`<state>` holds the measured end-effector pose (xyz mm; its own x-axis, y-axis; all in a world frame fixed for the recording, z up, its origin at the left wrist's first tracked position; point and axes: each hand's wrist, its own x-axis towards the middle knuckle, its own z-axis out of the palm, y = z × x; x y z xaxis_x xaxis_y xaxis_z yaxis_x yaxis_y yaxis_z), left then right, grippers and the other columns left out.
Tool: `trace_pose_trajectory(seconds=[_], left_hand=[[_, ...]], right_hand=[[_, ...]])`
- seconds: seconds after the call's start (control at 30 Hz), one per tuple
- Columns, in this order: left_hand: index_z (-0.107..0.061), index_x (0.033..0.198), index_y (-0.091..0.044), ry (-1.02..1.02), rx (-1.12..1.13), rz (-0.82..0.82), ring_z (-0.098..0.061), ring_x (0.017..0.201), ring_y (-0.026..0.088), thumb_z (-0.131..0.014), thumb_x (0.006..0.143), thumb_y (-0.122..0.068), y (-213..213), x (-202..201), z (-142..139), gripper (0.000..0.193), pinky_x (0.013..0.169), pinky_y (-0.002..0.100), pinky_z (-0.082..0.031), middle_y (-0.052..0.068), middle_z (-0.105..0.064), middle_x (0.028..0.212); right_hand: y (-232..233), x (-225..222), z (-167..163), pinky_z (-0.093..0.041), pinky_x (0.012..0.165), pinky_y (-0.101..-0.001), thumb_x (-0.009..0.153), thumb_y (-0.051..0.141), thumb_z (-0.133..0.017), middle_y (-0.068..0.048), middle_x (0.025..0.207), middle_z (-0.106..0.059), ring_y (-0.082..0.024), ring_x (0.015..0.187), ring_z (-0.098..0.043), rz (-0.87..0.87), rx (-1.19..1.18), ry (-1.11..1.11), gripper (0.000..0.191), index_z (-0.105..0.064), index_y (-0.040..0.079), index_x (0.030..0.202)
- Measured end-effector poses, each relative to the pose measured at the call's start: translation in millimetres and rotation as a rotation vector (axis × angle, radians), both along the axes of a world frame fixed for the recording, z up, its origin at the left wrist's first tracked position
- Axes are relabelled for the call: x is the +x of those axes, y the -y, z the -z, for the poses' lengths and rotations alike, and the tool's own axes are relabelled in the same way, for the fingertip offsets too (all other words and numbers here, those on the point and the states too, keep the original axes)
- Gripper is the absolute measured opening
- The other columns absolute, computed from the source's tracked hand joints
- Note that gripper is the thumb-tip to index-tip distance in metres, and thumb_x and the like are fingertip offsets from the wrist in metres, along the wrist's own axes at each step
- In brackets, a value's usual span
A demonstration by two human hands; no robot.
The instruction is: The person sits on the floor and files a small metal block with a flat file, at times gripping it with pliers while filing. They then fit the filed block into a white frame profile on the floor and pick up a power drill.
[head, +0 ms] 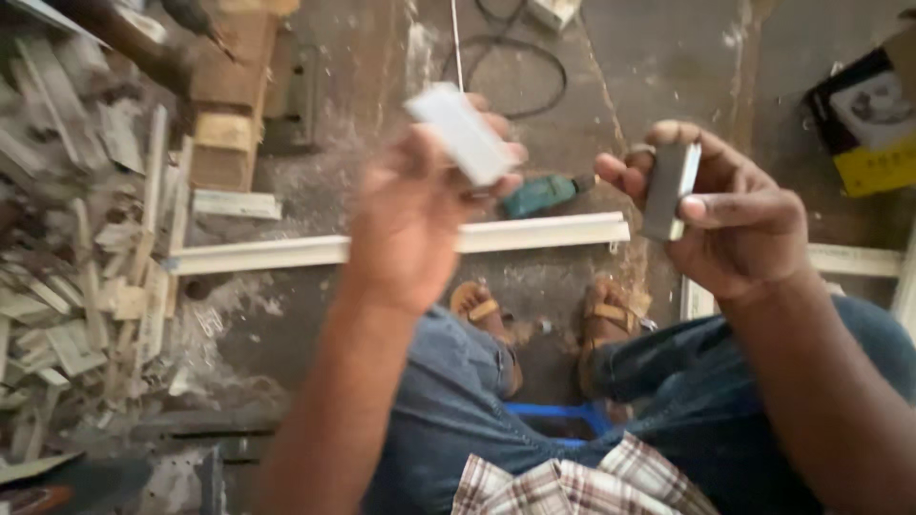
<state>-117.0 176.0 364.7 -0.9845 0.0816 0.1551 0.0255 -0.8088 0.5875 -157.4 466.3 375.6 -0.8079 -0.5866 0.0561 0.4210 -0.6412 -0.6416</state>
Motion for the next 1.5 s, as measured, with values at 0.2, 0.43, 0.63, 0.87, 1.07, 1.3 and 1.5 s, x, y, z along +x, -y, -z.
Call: trace_pose_trajectory(seconds=[0.2,0.43,0.63,0.87,1.07,1.3,1.5], left_hand=[[-0.051,0.148,0.004,0.076,0.104,0.182,-0.066,0.125,0.031,-0.06,0.109,-0.024,-67,-36,17,0.048,0.107,0.044,-0.057,0.017,-0.066,0.132],[-0.047,0.151,0.004,0.196,0.088,0.301,-0.066,0.113,0.025,-0.049,0.113,-0.017,-104,-58,71,0.043,0.101,0.041,-0.055,0.014,-0.066,0.122],[-0.048,0.154,0.002,0.143,-0.1,0.31,-0.057,0.107,0.016,-0.051,0.114,-0.009,-122,-54,83,0.041,0.103,0.031,-0.048,0.008,-0.058,0.114],[-0.041,0.137,-0.012,0.029,-0.235,0.381,-0.059,0.108,0.016,-0.066,0.106,-0.009,-126,-50,79,0.04,0.101,0.033,-0.048,0.009,-0.062,0.117],[-0.047,0.136,-0.01,-0.05,-0.289,0.382,-0.056,0.12,0.013,-0.068,0.106,-0.014,-126,-45,77,0.037,0.108,0.03,-0.044,0.007,-0.059,0.131],[-0.054,0.139,0.003,0.155,0.031,0.321,-0.061,0.115,0.019,-0.07,0.108,-0.021,-126,-45,92,0.043,0.108,0.033,-0.046,0.01,-0.063,0.124],[-0.053,0.132,0.003,0.315,0.219,0.37,-0.066,0.113,0.023,-0.063,0.111,-0.026,-123,-43,95,0.037,0.107,0.042,-0.054,0.013,-0.066,0.12]], right_hand=[[-34,2,23,-0.036,0.125,-0.0529,0.088,-0.008,-0.074,-0.015,0.125,-0.069,-0.035,0.139,-0.061,0.143,0.065,0.071,0.049,-0.063,0.003,0.135],[-60,5,50,-0.043,0.113,-0.0507,0.091,-0.003,-0.064,-0.02,0.127,-0.069,-0.033,0.123,-0.063,0.225,0.204,0.206,0.048,-0.06,0.0,0.139],[-73,9,56,-0.047,0.106,-0.0476,0.098,0.0,-0.06,-0.022,0.126,-0.066,-0.034,0.119,-0.064,0.195,0.207,0.245,0.044,-0.056,-0.004,0.141],[-82,13,53,-0.051,0.092,-0.0425,0.093,-0.004,-0.061,-0.016,0.126,-0.065,-0.028,0.112,-0.064,0.155,0.26,0.25,0.054,-0.053,-0.006,0.146],[-85,17,44,-0.053,0.093,-0.0437,0.095,-0.001,-0.061,-0.02,0.114,-0.068,-0.029,0.106,-0.068,0.169,0.261,0.253,0.055,-0.053,-0.007,0.149],[-90,15,51,-0.051,0.1,-0.0457,0.098,0.001,-0.061,-0.019,0.114,-0.07,-0.033,0.111,-0.069,0.289,0.193,0.269,0.04,-0.058,-0.004,0.138],[-94,16,57,-0.052,0.103,-0.0459,0.099,0.003,-0.059,-0.016,0.111,-0.07,-0.033,0.113,-0.07,0.347,0.235,0.345,0.032,-0.06,-0.002,0.131]])
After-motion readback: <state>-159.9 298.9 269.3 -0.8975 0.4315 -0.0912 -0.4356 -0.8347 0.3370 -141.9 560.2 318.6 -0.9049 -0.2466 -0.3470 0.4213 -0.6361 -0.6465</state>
